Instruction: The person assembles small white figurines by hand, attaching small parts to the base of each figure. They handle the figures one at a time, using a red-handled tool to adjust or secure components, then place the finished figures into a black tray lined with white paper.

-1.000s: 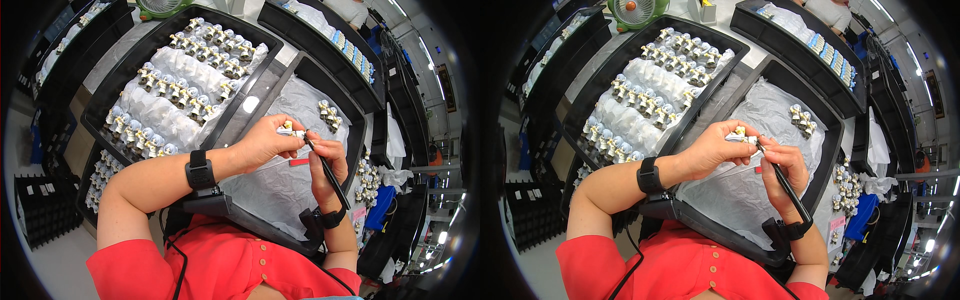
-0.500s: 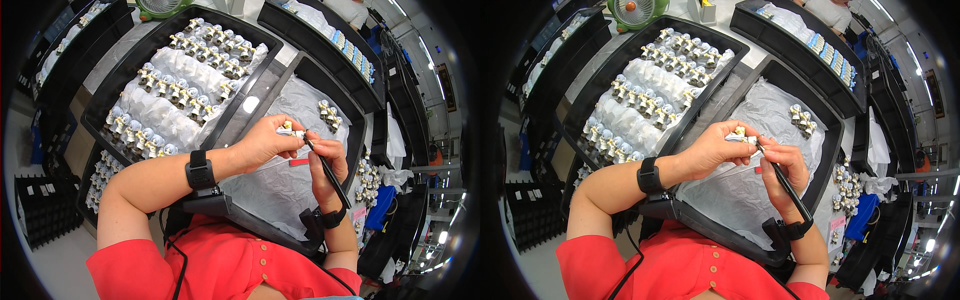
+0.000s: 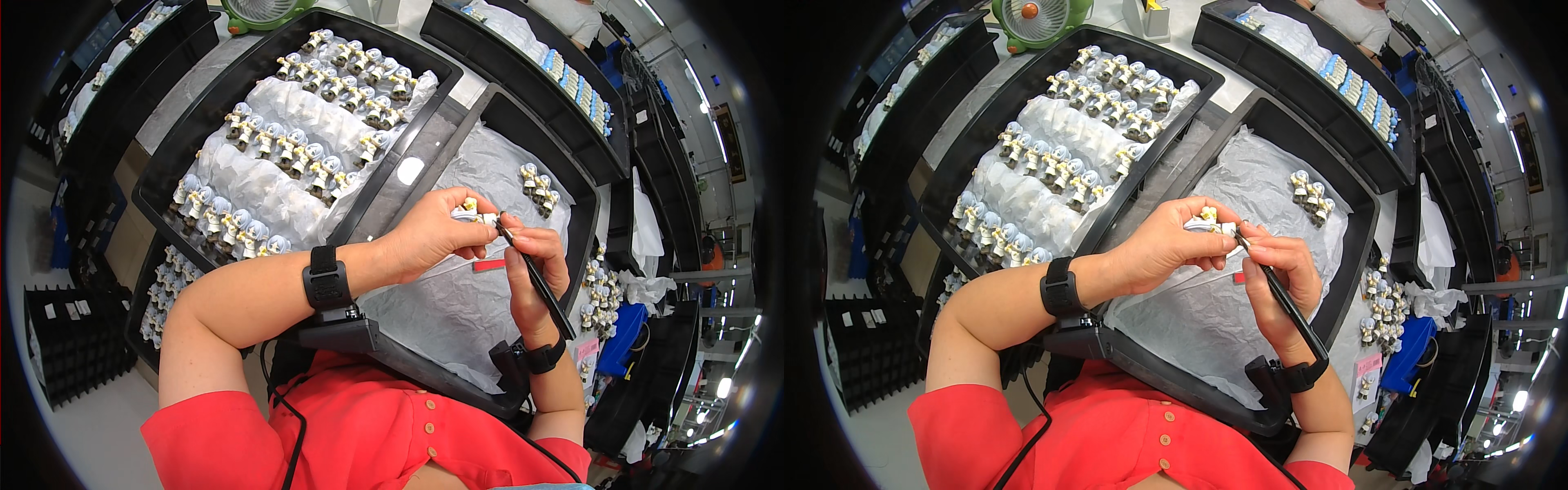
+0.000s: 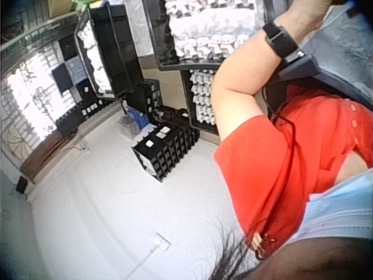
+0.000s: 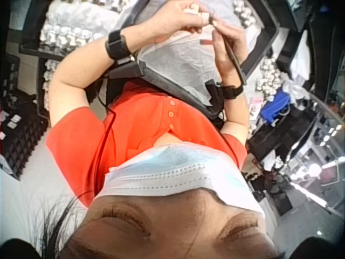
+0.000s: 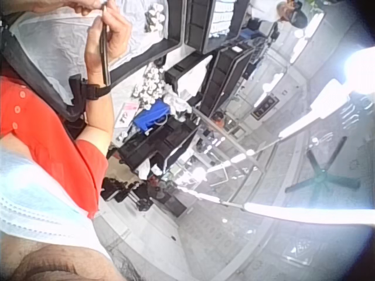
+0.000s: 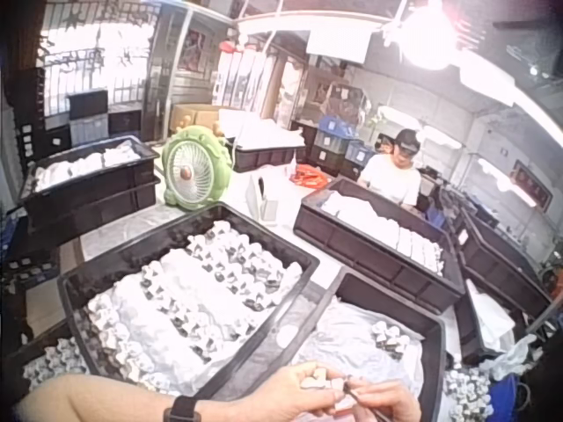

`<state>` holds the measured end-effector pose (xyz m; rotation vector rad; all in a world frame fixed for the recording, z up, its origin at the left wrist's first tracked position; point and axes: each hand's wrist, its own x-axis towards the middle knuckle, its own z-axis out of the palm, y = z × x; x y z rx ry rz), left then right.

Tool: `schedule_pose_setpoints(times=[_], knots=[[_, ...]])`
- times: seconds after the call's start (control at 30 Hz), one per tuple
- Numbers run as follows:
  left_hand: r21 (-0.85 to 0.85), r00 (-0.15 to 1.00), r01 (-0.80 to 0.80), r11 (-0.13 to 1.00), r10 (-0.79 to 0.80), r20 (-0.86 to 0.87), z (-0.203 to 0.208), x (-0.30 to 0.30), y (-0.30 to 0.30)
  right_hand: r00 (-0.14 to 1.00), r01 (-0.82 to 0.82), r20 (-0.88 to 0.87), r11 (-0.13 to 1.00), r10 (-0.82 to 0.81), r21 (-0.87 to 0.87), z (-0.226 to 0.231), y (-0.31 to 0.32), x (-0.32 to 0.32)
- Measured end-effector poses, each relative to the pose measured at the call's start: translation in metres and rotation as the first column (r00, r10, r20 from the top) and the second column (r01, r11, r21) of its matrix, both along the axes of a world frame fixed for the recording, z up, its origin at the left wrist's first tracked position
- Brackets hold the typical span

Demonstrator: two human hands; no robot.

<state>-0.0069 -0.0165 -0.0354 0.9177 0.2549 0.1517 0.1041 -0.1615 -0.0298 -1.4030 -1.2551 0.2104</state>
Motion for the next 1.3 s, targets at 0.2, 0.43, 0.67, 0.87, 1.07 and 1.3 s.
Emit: schedule_pose_setpoints(times=[0.2,0.43,0.67,0.87,1.07,1.3], knots=[[-0.007,1.000,-0.003,1.000,0.003,-0.001,-0.0007,0.0002,-0.0001,0.999,-0.005,-0.039,1.000,0.006,0.018,-0.0005,0.0004,0.0002],[-0.012,1.000,0.002,1.000,-0.002,0.004,0.0000,-0.0001,0.0004,1.000,-0.027,-0.002,1.000,0.027,-0.006,0.0001,-0.0005,0.0018],[-0.021,1.000,0.005,1.000,-0.005,0.007,-0.0006,-0.0004,0.0001,0.997,-0.038,-0.061,0.999,0.040,0.027,0.0008,0.0007,0.0014],[-0.018,1.000,0.007,1.000,-0.007,0.001,-0.0001,0.0000,0.0007,0.999,-0.026,-0.035,1.000,0.026,0.009,0.0002,0.0003,0.0015],[-0.021,1.000,0.000,1.000,0.000,0.010,0.0022,-0.0006,-0.0004,0.999,0.030,0.037,0.999,-0.031,0.032,0.0010,-0.0002,-0.0011],[-0.022,0.999,-0.002,1.000,0.003,0.034,-0.0012,0.0001,-0.0009,0.965,0.053,0.254,0.996,-0.069,0.067,-0.0013,0.0031,-0.0026]])
